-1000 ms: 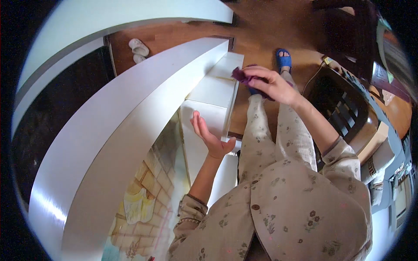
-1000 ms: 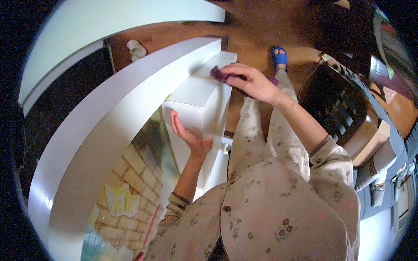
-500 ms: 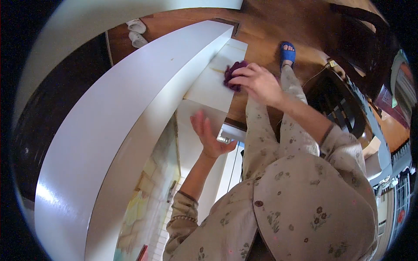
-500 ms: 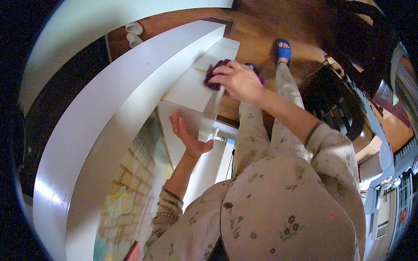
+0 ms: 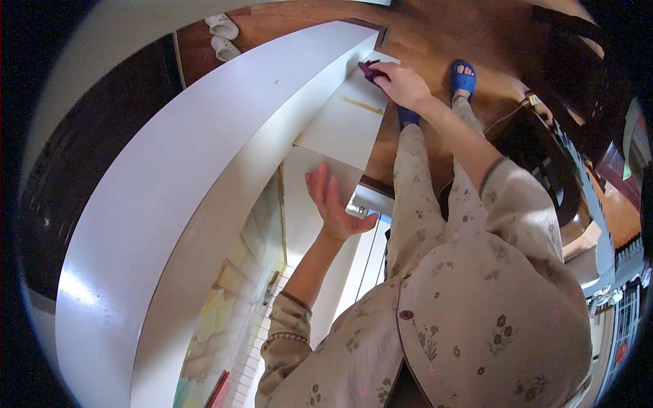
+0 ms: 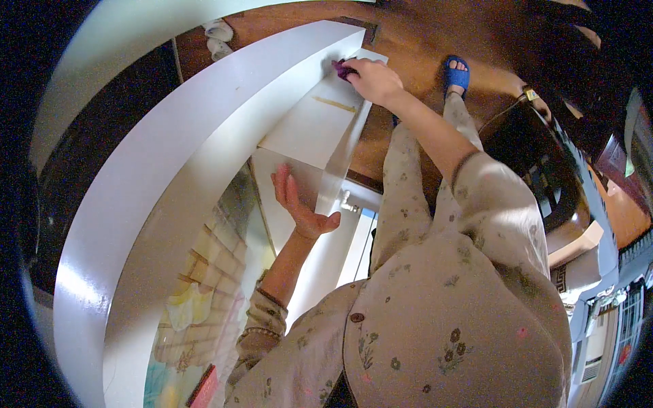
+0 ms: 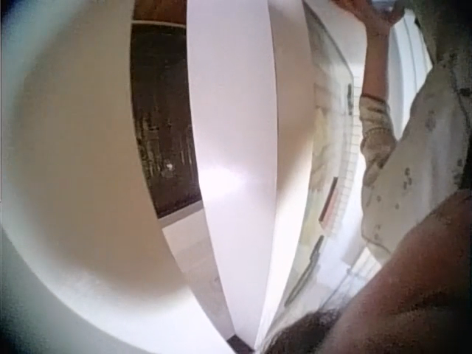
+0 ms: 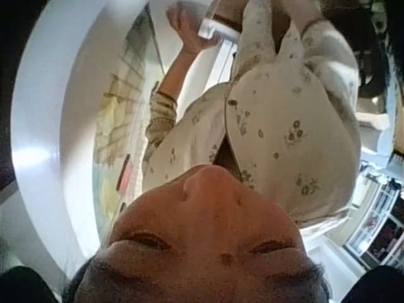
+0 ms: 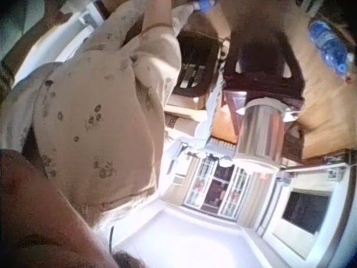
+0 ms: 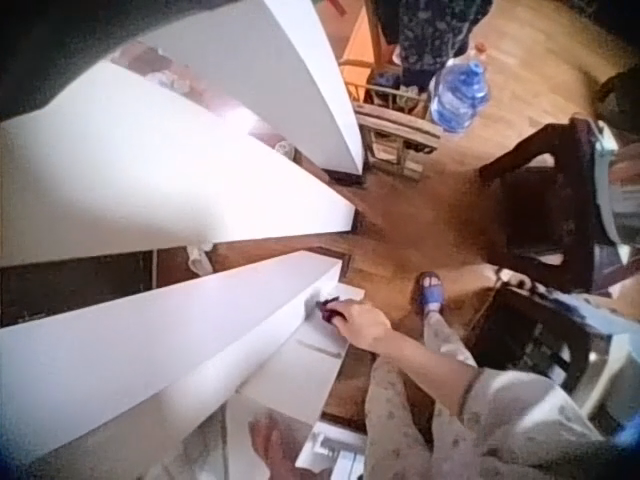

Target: The person wipes down a wooden table with a cloth, washes and wrings the cloth in a water basin, and wipes vertical partition pillars. They then rinse and wring the cloth in the basin again before wiping down a decorative wall panel with the cloth.

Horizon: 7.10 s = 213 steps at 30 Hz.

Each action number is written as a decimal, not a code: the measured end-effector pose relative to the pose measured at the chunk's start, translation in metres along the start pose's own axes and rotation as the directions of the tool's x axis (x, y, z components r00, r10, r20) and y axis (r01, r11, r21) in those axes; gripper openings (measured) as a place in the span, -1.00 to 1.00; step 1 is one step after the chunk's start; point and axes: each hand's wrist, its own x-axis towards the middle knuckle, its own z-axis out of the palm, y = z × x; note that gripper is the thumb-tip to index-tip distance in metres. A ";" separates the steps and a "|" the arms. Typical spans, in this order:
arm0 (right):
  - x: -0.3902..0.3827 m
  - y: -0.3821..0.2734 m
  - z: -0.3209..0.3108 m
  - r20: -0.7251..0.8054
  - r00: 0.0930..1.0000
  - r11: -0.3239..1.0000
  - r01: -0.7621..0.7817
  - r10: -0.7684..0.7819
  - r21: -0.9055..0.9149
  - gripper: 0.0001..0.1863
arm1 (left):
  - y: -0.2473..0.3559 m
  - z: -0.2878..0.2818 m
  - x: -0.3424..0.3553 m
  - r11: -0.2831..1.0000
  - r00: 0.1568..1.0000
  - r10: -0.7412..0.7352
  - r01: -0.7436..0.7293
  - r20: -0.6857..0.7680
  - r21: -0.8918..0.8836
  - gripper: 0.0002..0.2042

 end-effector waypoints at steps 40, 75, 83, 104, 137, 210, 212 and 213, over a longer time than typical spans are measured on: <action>-0.399 -0.048 -0.127 -0.101 0.951 -0.197 0.163 0.291 0.967 -0.58 | 0.023 -0.008 0.003 0.998 0.999 0.040 -0.042 -0.036 -0.040 -0.30; -0.352 0.041 -0.642 -0.705 0.463 -0.132 0.872 0.538 0.472 -0.63 | 0.285 0.080 0.618 0.753 0.741 0.214 0.290 0.636 -0.591 -0.60; -0.288 0.052 -0.746 -0.572 0.524 -0.239 0.833 0.631 0.500 -0.61 | 0.339 0.063 0.685 0.708 0.696 0.136 0.429 0.705 -0.561 -0.58; -0.263 0.129 -1.071 -0.716 0.539 0.080 0.772 0.445 0.631 -0.36 | 0.604 0.247 1.003 0.660 0.687 0.292 0.359 0.666 -0.660 -0.62; -0.409 0.335 -1.332 -0.327 -0.557 0.535 0.829 0.763 -0.163 -0.75 | 1.179 0.539 1.141 0.792 -0.200 0.566 0.400 0.800 -0.461 -0.64; -0.575 0.878 -1.343 0.672 -0.551 0.509 0.810 0.495 0.289 -0.67 | 1.547 1.103 0.824 0.862 -0.574 -0.062 -0.444 0.817 -0.246 -0.48; -0.573 0.881 -1.334 0.718 -0.572 0.571 0.766 0.397 0.294 -0.64 | 1.550 1.102 0.829 0.812 -0.563 -0.059 -0.507 0.824 -0.288 -0.65; -0.571 0.882 -1.326 0.740 -0.574 0.597 0.745 0.349 0.297 -0.63 | 1.551 1.100 0.833 0.795 -0.579 0.040 -0.475 0.814 -0.377 -0.76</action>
